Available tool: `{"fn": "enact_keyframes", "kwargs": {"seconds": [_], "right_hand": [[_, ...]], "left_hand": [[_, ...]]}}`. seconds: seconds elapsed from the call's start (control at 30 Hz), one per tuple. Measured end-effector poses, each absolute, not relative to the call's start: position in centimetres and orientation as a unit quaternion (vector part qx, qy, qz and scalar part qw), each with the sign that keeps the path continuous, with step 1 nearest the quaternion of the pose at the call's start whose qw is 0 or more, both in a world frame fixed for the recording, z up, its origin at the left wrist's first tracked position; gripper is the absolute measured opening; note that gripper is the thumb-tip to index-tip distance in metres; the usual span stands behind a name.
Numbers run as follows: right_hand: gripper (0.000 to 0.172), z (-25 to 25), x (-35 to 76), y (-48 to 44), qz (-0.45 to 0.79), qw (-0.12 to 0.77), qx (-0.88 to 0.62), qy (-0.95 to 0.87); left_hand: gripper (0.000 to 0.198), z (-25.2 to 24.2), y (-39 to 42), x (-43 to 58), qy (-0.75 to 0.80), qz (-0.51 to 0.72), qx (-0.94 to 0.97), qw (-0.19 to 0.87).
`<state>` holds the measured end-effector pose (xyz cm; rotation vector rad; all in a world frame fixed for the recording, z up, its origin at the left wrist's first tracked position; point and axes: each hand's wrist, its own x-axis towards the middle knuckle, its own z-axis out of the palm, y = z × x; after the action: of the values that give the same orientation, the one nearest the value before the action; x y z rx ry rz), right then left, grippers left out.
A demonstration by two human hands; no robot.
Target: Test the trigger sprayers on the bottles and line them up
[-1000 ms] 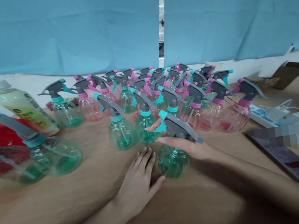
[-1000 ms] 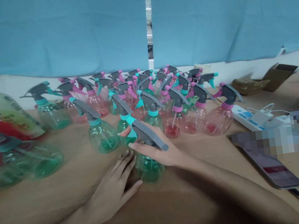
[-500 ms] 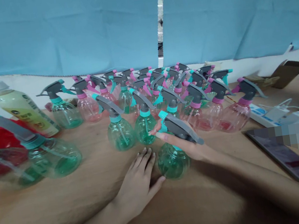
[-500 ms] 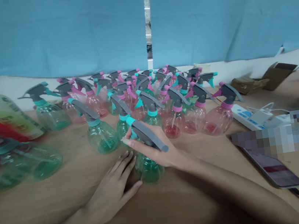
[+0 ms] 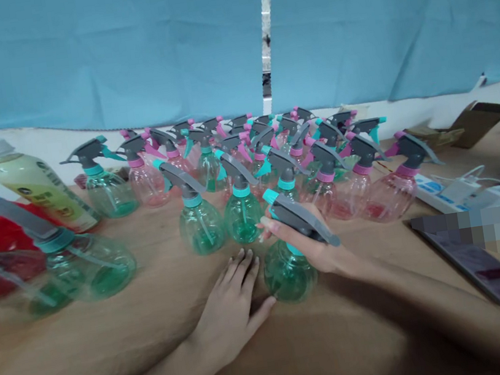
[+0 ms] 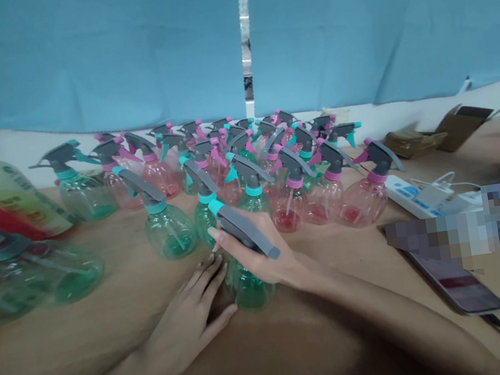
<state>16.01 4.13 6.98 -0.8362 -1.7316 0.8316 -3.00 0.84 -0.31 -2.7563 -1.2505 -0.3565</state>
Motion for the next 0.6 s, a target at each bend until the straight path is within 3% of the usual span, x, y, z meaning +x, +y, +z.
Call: {"fn": "enact_keyframes", "kwargs": {"seconds": [0.6], "right_hand": [[0.023, 6.85, 16.55, 4.22, 0.412, 0.467, -0.285, -0.729]], "left_hand": [[0.062, -0.37, 0.86, -3.12, -0.417, -0.111, -0.901, 0.045]]}}
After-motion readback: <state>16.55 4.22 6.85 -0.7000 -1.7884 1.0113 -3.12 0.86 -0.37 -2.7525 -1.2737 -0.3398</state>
